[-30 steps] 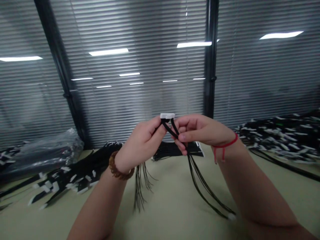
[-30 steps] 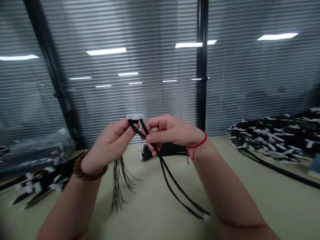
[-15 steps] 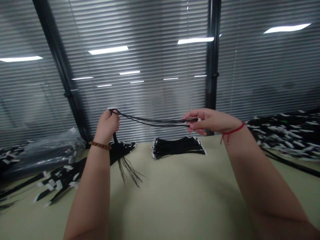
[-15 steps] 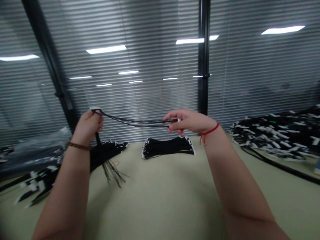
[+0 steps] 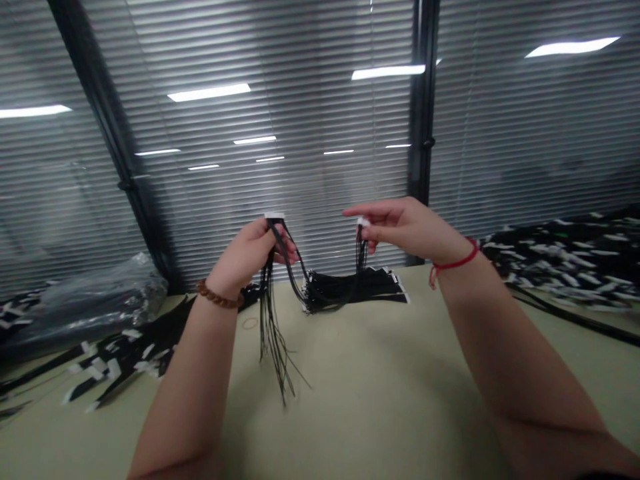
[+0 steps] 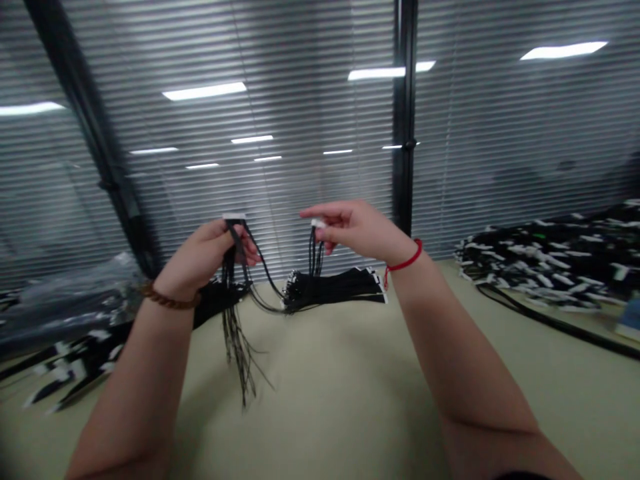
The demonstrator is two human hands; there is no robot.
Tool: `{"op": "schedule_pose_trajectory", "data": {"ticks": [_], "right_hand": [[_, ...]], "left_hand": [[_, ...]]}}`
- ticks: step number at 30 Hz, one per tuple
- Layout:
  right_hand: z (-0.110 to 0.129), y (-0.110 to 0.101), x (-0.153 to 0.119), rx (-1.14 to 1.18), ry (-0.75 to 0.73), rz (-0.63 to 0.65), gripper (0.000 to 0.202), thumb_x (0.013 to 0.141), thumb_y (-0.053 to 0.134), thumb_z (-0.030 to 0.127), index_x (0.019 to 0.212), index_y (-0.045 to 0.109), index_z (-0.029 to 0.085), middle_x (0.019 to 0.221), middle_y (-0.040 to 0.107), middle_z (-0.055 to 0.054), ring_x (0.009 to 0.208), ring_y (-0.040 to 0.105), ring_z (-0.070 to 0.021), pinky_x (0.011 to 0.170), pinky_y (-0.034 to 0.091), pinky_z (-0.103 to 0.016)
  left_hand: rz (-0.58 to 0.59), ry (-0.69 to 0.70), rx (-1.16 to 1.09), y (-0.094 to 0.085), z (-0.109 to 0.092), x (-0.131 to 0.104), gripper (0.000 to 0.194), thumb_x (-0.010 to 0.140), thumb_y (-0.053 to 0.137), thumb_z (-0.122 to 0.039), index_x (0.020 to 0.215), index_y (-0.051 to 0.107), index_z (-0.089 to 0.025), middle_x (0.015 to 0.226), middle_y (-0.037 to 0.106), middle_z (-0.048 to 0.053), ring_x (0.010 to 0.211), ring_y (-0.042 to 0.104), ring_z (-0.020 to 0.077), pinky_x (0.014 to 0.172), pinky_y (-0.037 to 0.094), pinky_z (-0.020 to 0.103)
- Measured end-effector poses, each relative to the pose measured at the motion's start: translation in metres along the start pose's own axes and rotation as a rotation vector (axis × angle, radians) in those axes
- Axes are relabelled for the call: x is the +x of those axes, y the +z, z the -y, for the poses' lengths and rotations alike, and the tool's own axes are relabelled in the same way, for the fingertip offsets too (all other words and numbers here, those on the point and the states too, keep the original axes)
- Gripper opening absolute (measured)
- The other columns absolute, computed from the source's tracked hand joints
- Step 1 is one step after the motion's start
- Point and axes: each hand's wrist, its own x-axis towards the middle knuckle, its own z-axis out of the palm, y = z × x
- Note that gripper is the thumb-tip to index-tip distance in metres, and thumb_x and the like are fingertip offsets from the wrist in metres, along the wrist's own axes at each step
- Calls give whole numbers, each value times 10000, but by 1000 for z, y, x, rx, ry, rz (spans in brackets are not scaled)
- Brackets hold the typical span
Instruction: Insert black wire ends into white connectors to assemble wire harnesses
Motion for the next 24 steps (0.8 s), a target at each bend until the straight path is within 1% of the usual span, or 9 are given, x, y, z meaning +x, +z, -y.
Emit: {"op": "schedule_pose_trajectory", "data": {"ticks": [2,5,7,8,10,14,20,24], "right_hand": [[8,10,-2,11,-38,48,434,741,643,185,1165,590,106,686,592,0,547,590,-101,531,514,-233],[13,20,-3,2,-115,35,403,767,619,197,1155,588,95,714,599,-7,541,572,-85,526,510,-220],[14,24,-3,-31,-159,15,375,781,605,193,1143,601,93,725,606,-11,546,558,-76,527,498,-208],[14,25,-4,-56,-176,10,362,786,603,193,1134,610,93,729,613,-14,547,553,-74,526,489,-204],[15,26,-4,-117,-206,1,327,794,602,203,1103,638,101,735,632,-23,560,549,-75,531,468,-196],[16,26,-4,-218,-245,-22,277,809,593,217,1054,673,115,741,657,-30,578,548,-77,542,439,-189],[17,26,-4,-272,-275,-55,271,808,585,208,1026,677,76,729,655,-32,555,518,-64,504,407,-171],[16,26,-5,-297,-268,-56,283,815,577,238,1034,678,91,750,663,-43,559,528,-75,498,400,-183]], "left_hand": [[129,2,-23,16,-6,-7,189,872,493,-292,800,545,-125,733,667,57,644,670,154,625,582,273],[319,0,-88,33,-12,-18,171,883,493,-289,882,547,-126,783,676,65,696,676,145,687,586,275],[407,-8,-120,40,-16,-23,172,893,480,-281,920,545,-124,784,675,66,710,677,137,688,584,252],[428,-9,-126,42,-18,-25,175,896,475,-278,932,545,-121,776,675,66,705,677,133,680,583,239],[445,-6,-136,45,-20,-28,174,902,465,-271,947,539,-119,751,672,59,686,676,127,661,582,221],[434,6,-181,47,-21,-29,142,909,451,-247,946,511,-123,715,666,46,653,674,122,629,583,209],[408,-3,-197,47,-16,-26,116,905,465,-239,950,493,-136,727,670,42,659,676,123,637,588,218],[411,-1,-190,47,-14,-25,121,904,467,-247,957,489,-140,738,668,39,666,675,119,644,585,218]]}}
